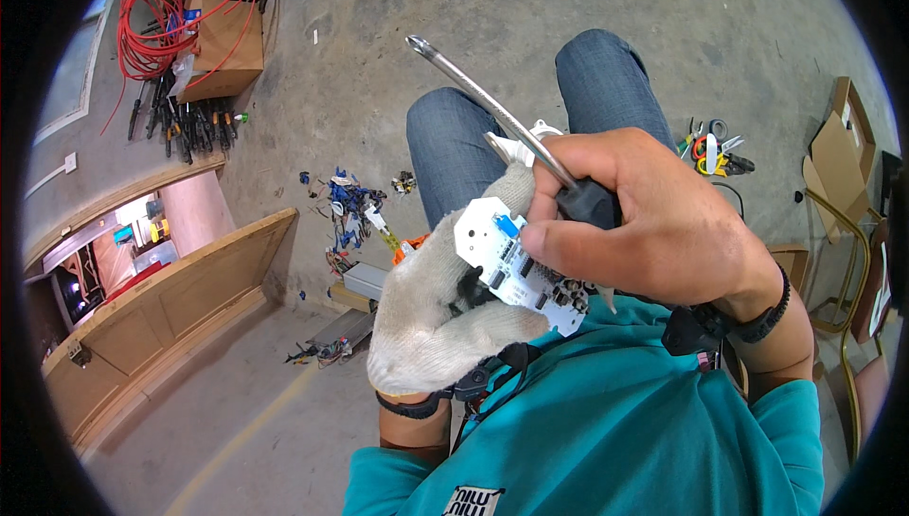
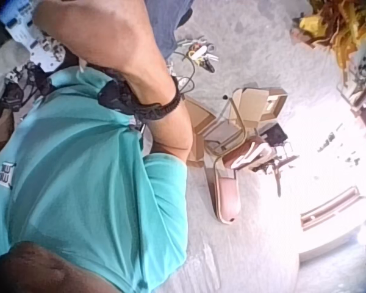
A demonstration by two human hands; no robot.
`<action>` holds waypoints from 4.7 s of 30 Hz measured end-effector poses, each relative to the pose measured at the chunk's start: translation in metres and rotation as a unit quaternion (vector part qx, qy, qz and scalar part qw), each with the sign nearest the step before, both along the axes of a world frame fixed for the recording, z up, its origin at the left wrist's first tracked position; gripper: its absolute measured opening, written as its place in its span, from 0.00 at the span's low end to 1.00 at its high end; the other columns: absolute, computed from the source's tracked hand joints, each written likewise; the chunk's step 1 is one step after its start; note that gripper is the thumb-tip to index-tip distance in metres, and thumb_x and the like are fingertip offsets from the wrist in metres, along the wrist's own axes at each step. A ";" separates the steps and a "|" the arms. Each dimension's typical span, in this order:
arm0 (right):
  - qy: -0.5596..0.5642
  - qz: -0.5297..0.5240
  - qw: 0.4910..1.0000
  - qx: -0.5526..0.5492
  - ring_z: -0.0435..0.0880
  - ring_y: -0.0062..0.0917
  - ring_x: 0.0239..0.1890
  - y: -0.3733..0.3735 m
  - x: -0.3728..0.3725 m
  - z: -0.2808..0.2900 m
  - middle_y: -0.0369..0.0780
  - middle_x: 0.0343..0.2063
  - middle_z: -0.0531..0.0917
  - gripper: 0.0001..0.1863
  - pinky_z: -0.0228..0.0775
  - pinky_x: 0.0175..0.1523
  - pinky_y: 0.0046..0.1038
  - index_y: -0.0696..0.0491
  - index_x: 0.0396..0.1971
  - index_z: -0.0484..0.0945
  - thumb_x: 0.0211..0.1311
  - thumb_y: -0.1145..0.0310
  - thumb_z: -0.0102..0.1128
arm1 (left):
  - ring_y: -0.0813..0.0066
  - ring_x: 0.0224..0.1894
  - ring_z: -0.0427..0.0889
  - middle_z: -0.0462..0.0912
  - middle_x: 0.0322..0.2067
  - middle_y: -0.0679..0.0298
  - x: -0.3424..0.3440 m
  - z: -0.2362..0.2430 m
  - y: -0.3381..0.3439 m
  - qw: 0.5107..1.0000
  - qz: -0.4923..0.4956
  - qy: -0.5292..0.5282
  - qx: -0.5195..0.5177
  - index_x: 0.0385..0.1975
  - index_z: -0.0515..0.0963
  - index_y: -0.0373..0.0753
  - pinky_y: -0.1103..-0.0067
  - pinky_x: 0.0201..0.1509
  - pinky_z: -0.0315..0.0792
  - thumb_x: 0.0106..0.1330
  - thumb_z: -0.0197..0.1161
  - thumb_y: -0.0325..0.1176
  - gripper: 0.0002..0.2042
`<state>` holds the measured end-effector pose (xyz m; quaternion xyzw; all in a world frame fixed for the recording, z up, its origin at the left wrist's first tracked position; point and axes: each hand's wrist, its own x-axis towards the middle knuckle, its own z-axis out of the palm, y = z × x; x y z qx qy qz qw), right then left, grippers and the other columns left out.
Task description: Repairing a small electronic circuit board using a screwdriver.
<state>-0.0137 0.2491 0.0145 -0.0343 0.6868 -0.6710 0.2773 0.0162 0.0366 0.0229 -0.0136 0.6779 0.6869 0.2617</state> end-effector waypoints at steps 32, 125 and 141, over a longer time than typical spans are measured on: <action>-0.073 0.027 0.997 -0.028 0.77 0.14 0.26 0.001 -0.005 0.006 0.35 0.24 0.80 0.09 0.69 0.31 0.22 0.59 0.30 0.80 0.60 0.68 0.67 | 0.79 0.43 0.82 0.85 0.41 0.62 -0.015 0.013 -0.004 0.993 -0.074 0.028 -0.086 0.61 0.73 0.29 0.80 0.49 0.76 0.49 0.80 0.30 0.36; 0.468 -0.069 0.863 0.176 0.76 0.23 0.21 -0.016 0.048 0.002 0.35 0.22 0.73 0.31 0.70 0.21 0.26 0.61 0.51 0.81 0.38 0.85 0.67 | 0.49 0.62 0.76 0.70 0.62 0.38 0.004 -0.016 -0.006 0.889 0.163 -0.225 0.365 0.71 0.57 0.29 0.58 0.63 0.76 0.77 0.43 0.51 0.33; 0.491 -0.052 0.846 0.201 0.72 0.20 0.19 -0.015 0.042 0.005 0.33 0.20 0.70 0.32 0.66 0.20 0.25 0.59 0.49 0.84 0.34 0.83 0.68 | 0.50 0.51 0.84 0.77 0.55 0.37 -0.002 0.002 0.010 0.878 0.213 -0.236 0.357 0.67 0.65 0.25 0.58 0.57 0.82 0.79 0.43 0.41 0.26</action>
